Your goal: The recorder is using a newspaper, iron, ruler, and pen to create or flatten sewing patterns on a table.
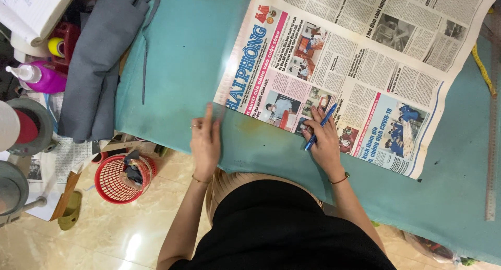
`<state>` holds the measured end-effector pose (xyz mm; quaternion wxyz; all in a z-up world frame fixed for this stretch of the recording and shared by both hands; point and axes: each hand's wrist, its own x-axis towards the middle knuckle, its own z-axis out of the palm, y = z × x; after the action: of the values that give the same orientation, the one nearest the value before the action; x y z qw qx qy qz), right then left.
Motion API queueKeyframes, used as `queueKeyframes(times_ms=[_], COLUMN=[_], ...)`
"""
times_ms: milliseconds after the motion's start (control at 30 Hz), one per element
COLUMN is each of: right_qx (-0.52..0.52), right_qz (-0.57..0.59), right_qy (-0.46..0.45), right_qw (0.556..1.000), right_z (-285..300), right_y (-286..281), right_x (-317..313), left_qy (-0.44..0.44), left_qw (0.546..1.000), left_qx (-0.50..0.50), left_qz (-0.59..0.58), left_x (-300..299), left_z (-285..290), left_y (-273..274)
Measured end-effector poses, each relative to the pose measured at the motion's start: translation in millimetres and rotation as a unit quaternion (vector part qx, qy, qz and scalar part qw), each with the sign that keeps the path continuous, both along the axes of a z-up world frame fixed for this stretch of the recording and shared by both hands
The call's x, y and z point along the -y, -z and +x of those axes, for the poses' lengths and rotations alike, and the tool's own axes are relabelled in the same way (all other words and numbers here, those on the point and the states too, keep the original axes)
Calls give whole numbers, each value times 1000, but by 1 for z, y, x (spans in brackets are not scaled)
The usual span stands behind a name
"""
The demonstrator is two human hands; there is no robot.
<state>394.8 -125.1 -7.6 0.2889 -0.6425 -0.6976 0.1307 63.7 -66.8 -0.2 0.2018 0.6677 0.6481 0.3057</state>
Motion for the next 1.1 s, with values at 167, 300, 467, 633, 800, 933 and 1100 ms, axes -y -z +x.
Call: queueKeyframes(times_ms=[167, 300, 467, 633, 800, 933, 1100], right_qx=[4, -2, -3, -2, 10, 9, 5], right_qz=[-3, -3, -12, -8, 1, 0, 4], right_qy=[-1, -4, 0, -5, 2, 2, 3], right_qw=[1000, 1000, 1000, 1000, 1000, 1000, 1000], right_z=[1, 0, -2, -1, -2, -1, -2], right_y=[2, 0, -3, 1, 2, 3, 2], right_x=[-1, -2, -1, -1, -1, 0, -1], left_qy=[8, -1, -12, -3, 12, 12, 16], left_qw=[997, 996, 995, 994, 995, 995, 996], left_qx=[-78, -87, -101, -105, -96, -98, -84], left_qz=[20, 5, -11, 0, -21, -20, -29], left_x=[-1, -3, -5, -2, -2, -3, -3], left_z=[15, 14, 2, -7, -11, -10, -13], left_y=[2, -6, -13, -12, -12, -17, -18])
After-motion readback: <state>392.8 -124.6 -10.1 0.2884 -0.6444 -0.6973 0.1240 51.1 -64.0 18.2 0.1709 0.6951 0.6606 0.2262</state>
